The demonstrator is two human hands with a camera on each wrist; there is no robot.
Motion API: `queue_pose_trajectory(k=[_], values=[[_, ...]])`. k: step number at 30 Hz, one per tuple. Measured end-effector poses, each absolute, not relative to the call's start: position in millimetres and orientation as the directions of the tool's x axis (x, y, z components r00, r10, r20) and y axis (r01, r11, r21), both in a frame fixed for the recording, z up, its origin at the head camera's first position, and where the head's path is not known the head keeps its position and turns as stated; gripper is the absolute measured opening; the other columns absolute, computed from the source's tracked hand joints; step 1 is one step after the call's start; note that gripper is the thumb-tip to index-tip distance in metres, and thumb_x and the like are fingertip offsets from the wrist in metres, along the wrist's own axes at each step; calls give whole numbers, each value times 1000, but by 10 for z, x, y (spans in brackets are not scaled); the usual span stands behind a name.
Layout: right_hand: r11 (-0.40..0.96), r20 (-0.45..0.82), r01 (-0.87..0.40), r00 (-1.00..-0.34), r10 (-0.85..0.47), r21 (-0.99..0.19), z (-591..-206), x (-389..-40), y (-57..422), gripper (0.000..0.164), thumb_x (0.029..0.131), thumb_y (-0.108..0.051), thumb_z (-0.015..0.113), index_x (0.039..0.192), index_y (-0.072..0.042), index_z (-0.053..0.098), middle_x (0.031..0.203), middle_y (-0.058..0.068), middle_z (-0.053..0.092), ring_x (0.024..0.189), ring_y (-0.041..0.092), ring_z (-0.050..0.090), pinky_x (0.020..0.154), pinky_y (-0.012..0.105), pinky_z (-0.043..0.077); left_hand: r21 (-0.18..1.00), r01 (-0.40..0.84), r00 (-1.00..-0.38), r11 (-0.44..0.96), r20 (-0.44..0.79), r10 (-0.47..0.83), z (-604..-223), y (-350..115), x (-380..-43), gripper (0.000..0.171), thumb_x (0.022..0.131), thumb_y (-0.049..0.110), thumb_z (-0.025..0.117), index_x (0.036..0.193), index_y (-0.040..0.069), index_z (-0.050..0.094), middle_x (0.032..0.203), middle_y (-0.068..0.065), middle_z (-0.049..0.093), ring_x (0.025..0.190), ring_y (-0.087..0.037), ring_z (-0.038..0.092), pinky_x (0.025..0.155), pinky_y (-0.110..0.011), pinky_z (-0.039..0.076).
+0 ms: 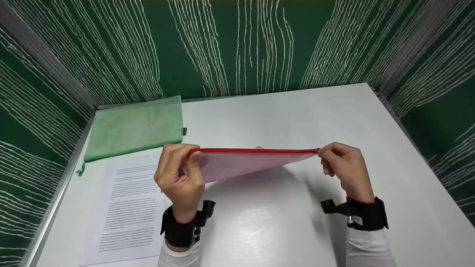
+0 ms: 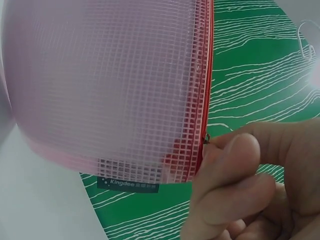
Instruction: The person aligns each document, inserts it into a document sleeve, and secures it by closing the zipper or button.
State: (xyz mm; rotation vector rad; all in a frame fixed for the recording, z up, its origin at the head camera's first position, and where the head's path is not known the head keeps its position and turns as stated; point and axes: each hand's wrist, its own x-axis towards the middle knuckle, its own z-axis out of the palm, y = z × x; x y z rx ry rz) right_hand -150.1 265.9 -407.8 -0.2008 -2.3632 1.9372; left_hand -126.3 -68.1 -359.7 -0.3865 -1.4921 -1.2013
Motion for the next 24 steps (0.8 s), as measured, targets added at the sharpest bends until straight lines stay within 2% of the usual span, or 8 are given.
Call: queue_pose_trajectory(k=[24], values=[[189, -23, 55, -985, 169, -981, -4077, -1515, 2697, 9, 88, -1, 61, 82, 2, 67, 61, 0, 54, 46, 12, 49, 44, 22, 41, 457, 776, -317, 435, 878, -358, -3583, -684, -1262, 21, 87, 18, 72, 79, -2, 71, 73, -13, 60, 65, -18, 52, 53, -21, 36]])
